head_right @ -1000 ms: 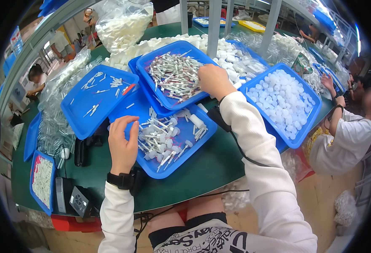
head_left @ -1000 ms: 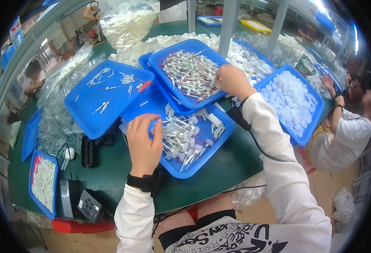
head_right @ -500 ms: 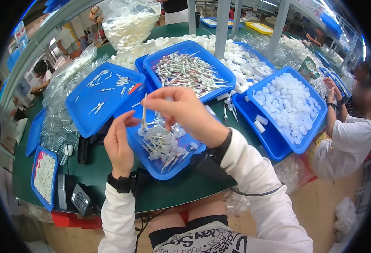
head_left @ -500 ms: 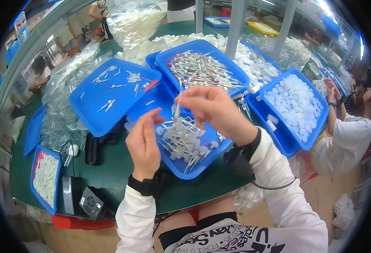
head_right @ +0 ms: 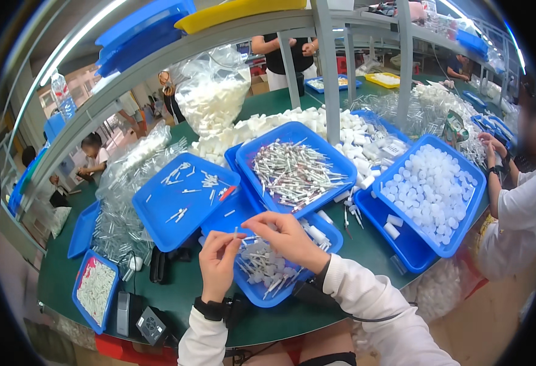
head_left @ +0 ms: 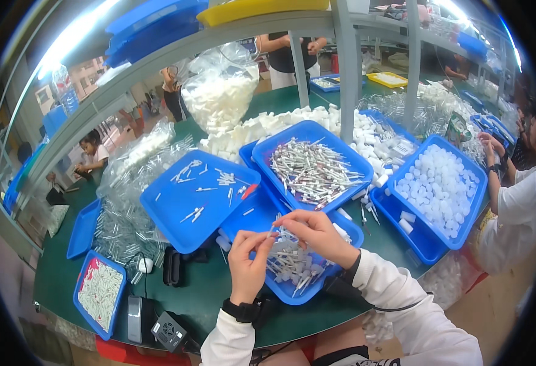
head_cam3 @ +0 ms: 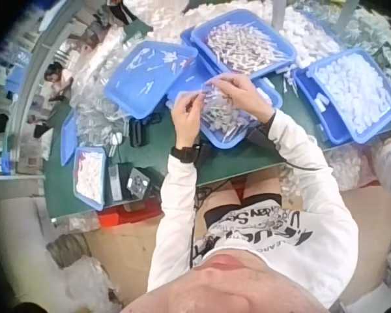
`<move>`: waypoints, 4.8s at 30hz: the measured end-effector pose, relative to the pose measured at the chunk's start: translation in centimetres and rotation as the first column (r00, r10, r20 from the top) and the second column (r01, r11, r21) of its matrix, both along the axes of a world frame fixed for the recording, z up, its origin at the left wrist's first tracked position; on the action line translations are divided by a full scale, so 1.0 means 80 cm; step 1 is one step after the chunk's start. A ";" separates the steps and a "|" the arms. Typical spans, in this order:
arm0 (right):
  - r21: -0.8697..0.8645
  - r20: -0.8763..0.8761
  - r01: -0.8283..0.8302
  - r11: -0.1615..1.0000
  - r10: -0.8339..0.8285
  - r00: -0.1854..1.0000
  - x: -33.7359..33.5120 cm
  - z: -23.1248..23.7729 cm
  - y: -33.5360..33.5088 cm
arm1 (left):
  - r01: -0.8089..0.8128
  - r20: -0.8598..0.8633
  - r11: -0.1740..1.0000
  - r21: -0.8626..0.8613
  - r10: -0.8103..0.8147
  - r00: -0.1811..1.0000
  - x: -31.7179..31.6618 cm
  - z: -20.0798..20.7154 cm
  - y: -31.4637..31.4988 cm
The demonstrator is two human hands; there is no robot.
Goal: The person repeatedly picks up a cotton swab stick and a cotton tip from blue trays, inserts the tip onto the stick, and places the assembled swab into a tray. The process is continuous and repetitive throughout the clip.
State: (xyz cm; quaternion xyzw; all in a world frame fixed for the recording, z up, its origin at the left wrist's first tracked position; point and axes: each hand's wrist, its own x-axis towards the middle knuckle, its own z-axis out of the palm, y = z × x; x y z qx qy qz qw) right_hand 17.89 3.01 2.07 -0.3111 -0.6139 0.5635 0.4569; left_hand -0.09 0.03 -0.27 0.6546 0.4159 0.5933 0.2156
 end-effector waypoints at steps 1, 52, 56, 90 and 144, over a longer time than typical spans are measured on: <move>-0.090 -0.048 -0.035 0.995 0.031 0.998 0.003 -0.002 0.001 | -0.016 0.020 1.000 -0.007 0.016 1.000 0.000 0.003 -0.001; 0.145 -0.096 -0.007 0.989 0.021 0.995 -0.001 -0.018 0.003 | -0.131 -0.200 0.991 -0.002 0.128 0.971 0.013 0.011 -0.014; 0.125 -0.113 -0.016 0.992 0.030 0.993 -0.004 -0.020 0.006 | -0.139 -0.159 0.990 0.016 0.140 0.977 0.011 0.010 -0.013; 0.330 0.107 0.029 0.944 -0.068 0.992 0.000 -0.014 0.001 | -0.110 -0.328 0.991 0.071 0.127 0.936 0.012 0.003 -0.020; 0.109 -0.026 -0.085 0.990 0.089 0.996 0.016 -0.018 0.014 | -0.114 -0.401 0.948 0.299 0.233 0.886 0.013 0.011 -0.015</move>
